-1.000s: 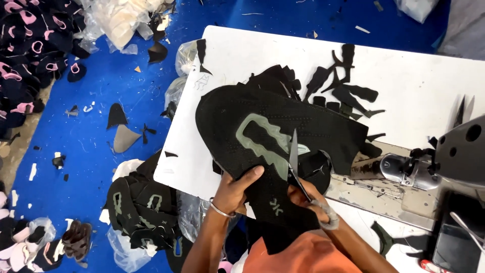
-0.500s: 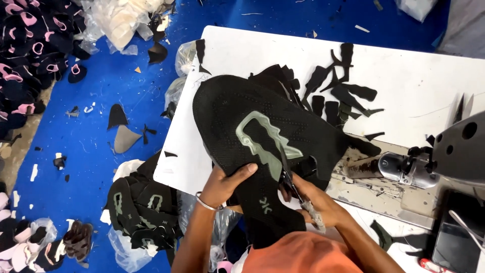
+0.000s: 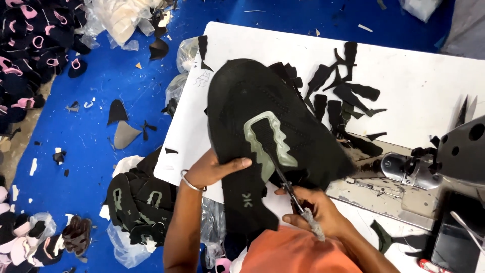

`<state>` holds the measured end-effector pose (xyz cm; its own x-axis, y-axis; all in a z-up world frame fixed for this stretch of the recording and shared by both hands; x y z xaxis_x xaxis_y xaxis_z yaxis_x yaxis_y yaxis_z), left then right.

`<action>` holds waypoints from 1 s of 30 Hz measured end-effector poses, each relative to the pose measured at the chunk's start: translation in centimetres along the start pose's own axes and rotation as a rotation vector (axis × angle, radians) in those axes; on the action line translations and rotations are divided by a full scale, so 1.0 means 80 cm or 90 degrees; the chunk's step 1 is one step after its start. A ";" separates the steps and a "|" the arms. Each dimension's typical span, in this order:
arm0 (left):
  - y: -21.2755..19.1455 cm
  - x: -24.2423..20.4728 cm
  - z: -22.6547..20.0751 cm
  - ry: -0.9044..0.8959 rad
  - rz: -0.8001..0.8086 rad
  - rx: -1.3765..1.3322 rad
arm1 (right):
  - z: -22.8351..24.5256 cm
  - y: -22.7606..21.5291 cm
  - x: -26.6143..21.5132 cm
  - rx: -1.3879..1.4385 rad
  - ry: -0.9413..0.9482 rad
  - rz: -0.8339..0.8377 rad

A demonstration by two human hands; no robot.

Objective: Trim excess material from a shoe upper component using scissors.

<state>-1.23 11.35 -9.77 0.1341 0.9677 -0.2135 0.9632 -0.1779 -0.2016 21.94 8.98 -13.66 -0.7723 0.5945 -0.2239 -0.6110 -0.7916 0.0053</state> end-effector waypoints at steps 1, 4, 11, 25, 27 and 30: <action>-0.001 0.001 -0.016 0.009 -0.019 -0.035 | 0.010 0.001 -0.002 -0.016 0.012 -0.009; -0.006 0.002 -0.037 0.017 -0.093 -0.079 | 0.017 0.008 -0.006 0.055 0.098 -0.014; -0.001 -0.032 -0.075 0.078 -0.149 -0.117 | 0.031 0.015 -0.006 0.039 -0.007 0.030; 0.008 -0.029 -0.058 0.055 -0.102 -0.131 | -0.017 0.001 0.005 0.079 -0.011 0.032; 0.014 -0.027 -0.050 0.045 -0.094 -0.135 | -0.006 0.002 0.006 0.068 0.005 0.052; 0.023 -0.026 -0.042 0.080 -0.071 -0.092 | 0.029 0.007 0.011 0.053 -0.101 0.068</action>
Point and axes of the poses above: each hand's wrist, its own x-axis towards the middle knuckle, its own y-axis out of the palm, z = x × y, the point moved 9 cm from there along x, towards the middle knuckle, and after that the axes turned 3 degrees about -y, right-handed, at the moved point
